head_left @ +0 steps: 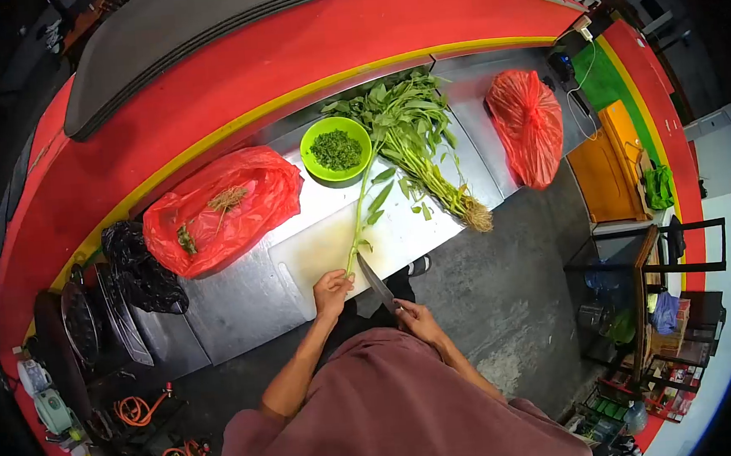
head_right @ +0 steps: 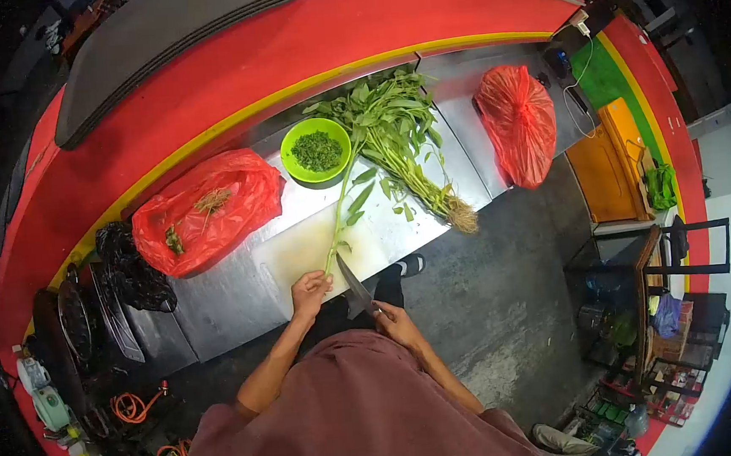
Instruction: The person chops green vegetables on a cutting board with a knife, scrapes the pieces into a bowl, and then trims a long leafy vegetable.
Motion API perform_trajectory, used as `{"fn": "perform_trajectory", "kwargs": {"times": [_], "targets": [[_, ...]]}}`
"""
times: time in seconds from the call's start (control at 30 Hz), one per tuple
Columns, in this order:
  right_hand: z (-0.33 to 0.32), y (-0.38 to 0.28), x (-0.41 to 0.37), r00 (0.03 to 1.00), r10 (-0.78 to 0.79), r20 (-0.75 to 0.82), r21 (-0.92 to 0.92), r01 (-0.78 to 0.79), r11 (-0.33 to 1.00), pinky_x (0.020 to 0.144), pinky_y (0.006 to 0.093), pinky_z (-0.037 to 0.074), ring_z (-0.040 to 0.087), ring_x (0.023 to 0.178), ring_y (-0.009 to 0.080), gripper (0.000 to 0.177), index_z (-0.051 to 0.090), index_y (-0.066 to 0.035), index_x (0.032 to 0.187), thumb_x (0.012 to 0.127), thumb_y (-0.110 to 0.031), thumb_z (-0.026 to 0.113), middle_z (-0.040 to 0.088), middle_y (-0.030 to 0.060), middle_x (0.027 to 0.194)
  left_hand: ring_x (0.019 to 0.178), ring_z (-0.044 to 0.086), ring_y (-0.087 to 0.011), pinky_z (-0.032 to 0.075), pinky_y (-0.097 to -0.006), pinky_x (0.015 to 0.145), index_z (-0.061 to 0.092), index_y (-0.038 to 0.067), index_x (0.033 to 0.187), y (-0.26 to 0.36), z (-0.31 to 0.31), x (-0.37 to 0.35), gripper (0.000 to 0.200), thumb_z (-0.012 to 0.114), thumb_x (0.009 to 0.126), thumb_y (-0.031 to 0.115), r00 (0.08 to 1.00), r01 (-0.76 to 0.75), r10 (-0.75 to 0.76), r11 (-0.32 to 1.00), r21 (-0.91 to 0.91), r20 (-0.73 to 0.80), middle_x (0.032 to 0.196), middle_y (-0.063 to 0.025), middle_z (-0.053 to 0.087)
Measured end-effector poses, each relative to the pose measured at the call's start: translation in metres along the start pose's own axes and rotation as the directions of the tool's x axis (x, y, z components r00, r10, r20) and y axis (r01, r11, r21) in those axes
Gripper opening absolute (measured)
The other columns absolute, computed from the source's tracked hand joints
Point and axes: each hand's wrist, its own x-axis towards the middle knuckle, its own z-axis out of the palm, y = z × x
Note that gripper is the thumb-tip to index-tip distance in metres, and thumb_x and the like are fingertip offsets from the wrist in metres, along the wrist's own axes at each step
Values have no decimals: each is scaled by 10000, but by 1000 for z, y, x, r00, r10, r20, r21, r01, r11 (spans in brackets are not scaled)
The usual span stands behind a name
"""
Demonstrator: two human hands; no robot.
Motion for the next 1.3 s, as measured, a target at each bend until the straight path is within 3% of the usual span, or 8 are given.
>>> {"fn": "perform_trajectory", "kwargs": {"times": [0.07,0.13,0.27,0.37,0.6,0.8,1.0,1.3], "targets": [[-1,9,3,1000,-14,3,-2,14,1000,641,256,445,530,687,78,449,505,-17,1430,1022,-197,558,594,3,756,734,684,-148,546,-273,692,618,-61,1086,0,0,1,321,780,859,99,997,-54,53,999,-8,-52,827,-116,707],[-3,18,6,998,65,24,153,-68,986,569,234,421,510,617,68,458,481,-62,1461,1031,-207,539,596,0,744,721,680,-140,545,-267,634,636,-54,1086,-11,-1,9,303,774,864,97,989,-128,131,991,44,-75,827,-113,708],[-15,3,-6,992,80,95,205,-98,974,466,213,361,454,523,53,402,515,-86,1421,1042,-221,511,582,-8,725,745,678,-135,554,-263,624,653,-50,1098,-21,-2,14,264,743,882,72,995,-98,98,994,53,2,847,-106,705],[-17,-8,-13,985,103,137,302,-141,943,386,205,285,402,448,37,269,593,-75,1247,1049,-226,490,558,-9,694,782,674,-128,566,-270,661,669,-46,1118,-39,-4,22,250,720,887,36,987,-158,158,987,18,15,887,-89,714],[-25,-3,-16,972,99,211,299,-161,941,382,206,285,404,444,37,258,581,-69,1238,1044,-220,502,572,-2,697,729,694,-147,562,-271,697,705,-42,1062,-22,4,22,228,753,847,16,989,-147,149,988,44,-25,860,-112,737],[-21,-5,-14,977,115,182,299,-166,940,381,215,287,418,444,44,297,605,-103,1284,1037,-247,523,575,-12,675,730,700,-144,560,-269,697,724,-28,987,-3,21,20,194,790,817,37,968,-216,240,947,238,-78,821,-113,743],[-17,-1,-10,982,97,163,241,-135,961,397,202,288,393,463,34,197,620,-119,1134,1046,-242,493,577,-10,693,720,695,-139,554,-268,675,731,-28,942,-4,22,20,181,810,803,56,948,-282,311,917,284,-65,809,-118,744],[-19,0,-7,980,101,172,227,-139,964,408,197,293,413,489,32,198,612,-113,1100,1047,-261,492,580,-13,704,736,713,-172,557,-293,671,741,-8,987,-8,16,19,204,798,798,40,925,-358,380,864,353,8,882,-130,746]]}}
